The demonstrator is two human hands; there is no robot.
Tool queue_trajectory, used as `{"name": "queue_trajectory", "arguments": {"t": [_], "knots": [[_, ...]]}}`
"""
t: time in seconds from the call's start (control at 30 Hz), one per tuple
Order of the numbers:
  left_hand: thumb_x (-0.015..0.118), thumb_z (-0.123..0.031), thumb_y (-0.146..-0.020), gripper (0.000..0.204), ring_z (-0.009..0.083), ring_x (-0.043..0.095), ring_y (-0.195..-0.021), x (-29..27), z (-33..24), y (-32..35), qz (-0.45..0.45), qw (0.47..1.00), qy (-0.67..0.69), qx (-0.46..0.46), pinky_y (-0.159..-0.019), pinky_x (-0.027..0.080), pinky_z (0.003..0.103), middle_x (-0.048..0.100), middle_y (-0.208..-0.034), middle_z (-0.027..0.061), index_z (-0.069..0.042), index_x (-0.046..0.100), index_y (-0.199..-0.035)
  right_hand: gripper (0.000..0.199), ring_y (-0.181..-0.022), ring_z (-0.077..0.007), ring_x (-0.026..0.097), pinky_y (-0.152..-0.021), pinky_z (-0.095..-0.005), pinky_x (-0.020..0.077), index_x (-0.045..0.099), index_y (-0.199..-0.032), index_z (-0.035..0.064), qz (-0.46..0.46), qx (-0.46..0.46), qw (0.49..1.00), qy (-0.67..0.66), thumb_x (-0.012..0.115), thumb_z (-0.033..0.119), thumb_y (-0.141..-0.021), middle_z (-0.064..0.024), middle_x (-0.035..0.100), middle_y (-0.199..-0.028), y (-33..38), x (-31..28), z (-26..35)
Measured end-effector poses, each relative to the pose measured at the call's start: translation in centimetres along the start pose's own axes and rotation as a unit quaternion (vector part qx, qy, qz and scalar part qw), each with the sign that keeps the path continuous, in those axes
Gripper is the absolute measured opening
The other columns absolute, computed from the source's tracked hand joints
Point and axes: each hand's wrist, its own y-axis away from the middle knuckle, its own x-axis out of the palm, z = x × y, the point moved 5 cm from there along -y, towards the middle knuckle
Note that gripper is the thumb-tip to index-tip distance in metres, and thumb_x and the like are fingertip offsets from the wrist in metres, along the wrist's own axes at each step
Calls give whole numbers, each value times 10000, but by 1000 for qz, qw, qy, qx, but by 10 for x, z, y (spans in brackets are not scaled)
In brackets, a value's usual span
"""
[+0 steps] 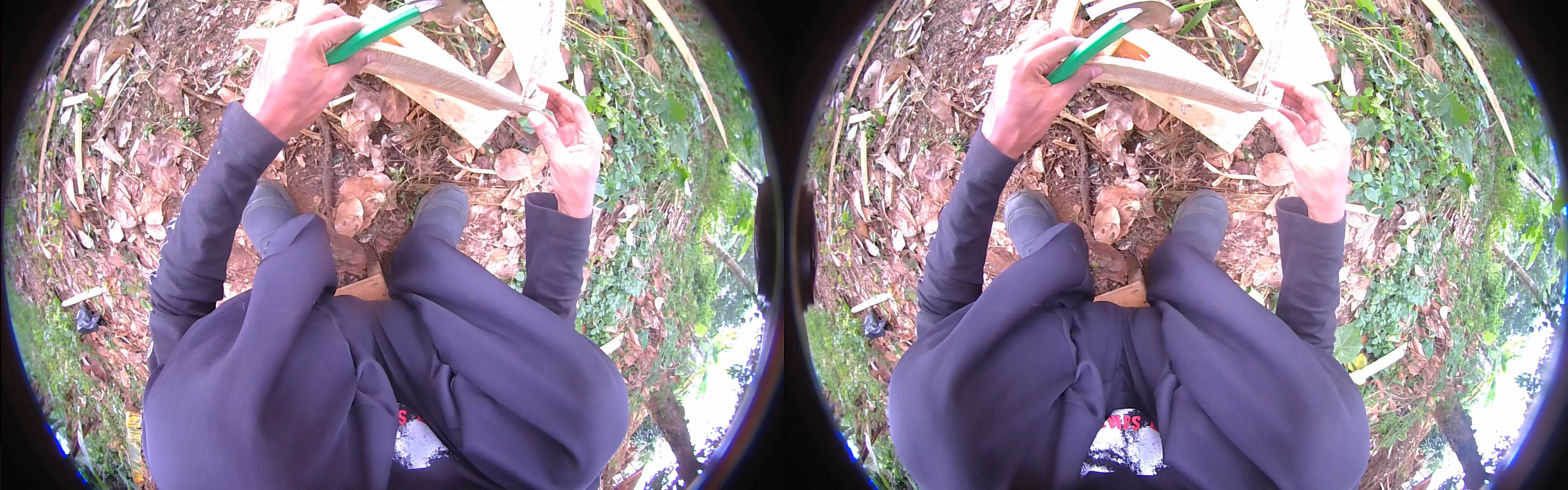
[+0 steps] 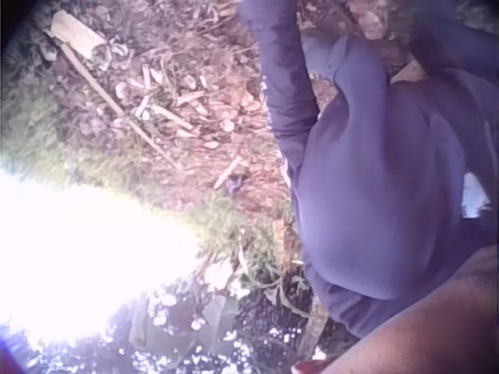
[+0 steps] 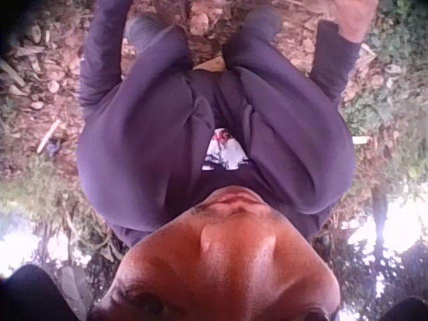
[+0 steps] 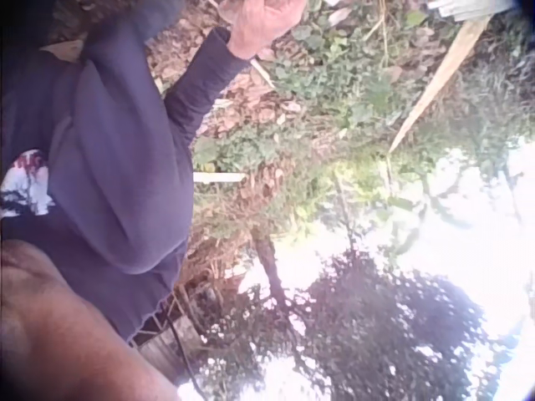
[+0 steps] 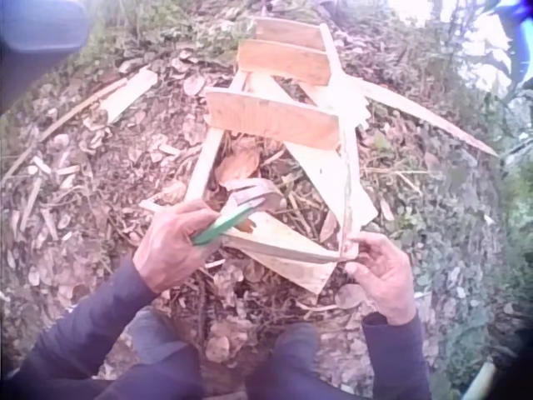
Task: The person uses a hammer to drive nails into a wooden frame structure on the ground. They repeatedly position the frame, strike the nails, and adjust the wood pieces to assemble the structure.
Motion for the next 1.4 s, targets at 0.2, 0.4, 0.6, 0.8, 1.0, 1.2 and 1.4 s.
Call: {"name": "queue_trajectory", "arguments": {"t": [0.2,0.4,0.6,0.8,1.0,1.2,1.4], "knots": [[746,-178,-898,221,175,588,-724,-4,-8,-2,16,999,-27,-6,-701,473,303,581,-862,53,-39,708,-1066,408,-1162,-205,617,-1031,-360,498,560,-1298,-41,-8,-7,999,37,679,-63,-908,-156,617,-1302,0,-1,-2],[746,-189,-900,225,173,588,-732,-1,-1,-1,-3,1000,-15,2,-701,471,307,577,-868,53,-40,708,-1065,394,-1142,-178,622,-995,-347,512,582,-1292,-23,-23,-47,999,9,675,-73,-912,-124,657,-1236,2,4,-11],[748,-193,-903,244,165,585,-752,-1,-1,-3,5,1000,-13,-3,-714,469,307,577,-865,52,-30,704,-1079,343,-1033,-171,673,-928,-305,549,590,-1263,-36,-98,-92,989,56,662,-67,-929,-123,677,-1175,12,10,-26],[753,-177,-893,247,152,579,-772,-3,-7,-4,13,1000,11,-16,-718,467,291,617,-896,63,-22,713,-1081,316,-992,-161,699,-889,-277,558,646,-1259,-25,-131,-111,984,51,664,-29,-943,-109,717,-1093,13,17,-27],[751,-143,-878,209,167,574,-751,-7,-15,-7,33,999,-12,-37,-688,459,300,611,-865,79,-6,722,-1033,304,-1001,-168,705,-896,-281,559,648,-1253,-37,-147,-123,980,47,638,-35,-949,-124,726,-1099,14,17,-31],[755,-127,-853,181,200,560,-683,-5,-6,1,9,998,-2,-59,-630,452,337,582,-799,94,-5,716,-982,434,-1123,-184,626,-957,-300,485,459,-1399,34,-78,-111,989,-54,616,43,-994,-133,644,-1207,8,34,-33],[759,-76,-857,205,103,572,-762,-8,-19,-4,42,995,-47,-72,-670,471,274,615,-889,46,12,725,-1039,411,-1168,-192,611,-1001,-314,503,521,-1340,19,-80,-161,970,-163,586,-87,-948,-109,601,-1228,4,33,-39]]}}
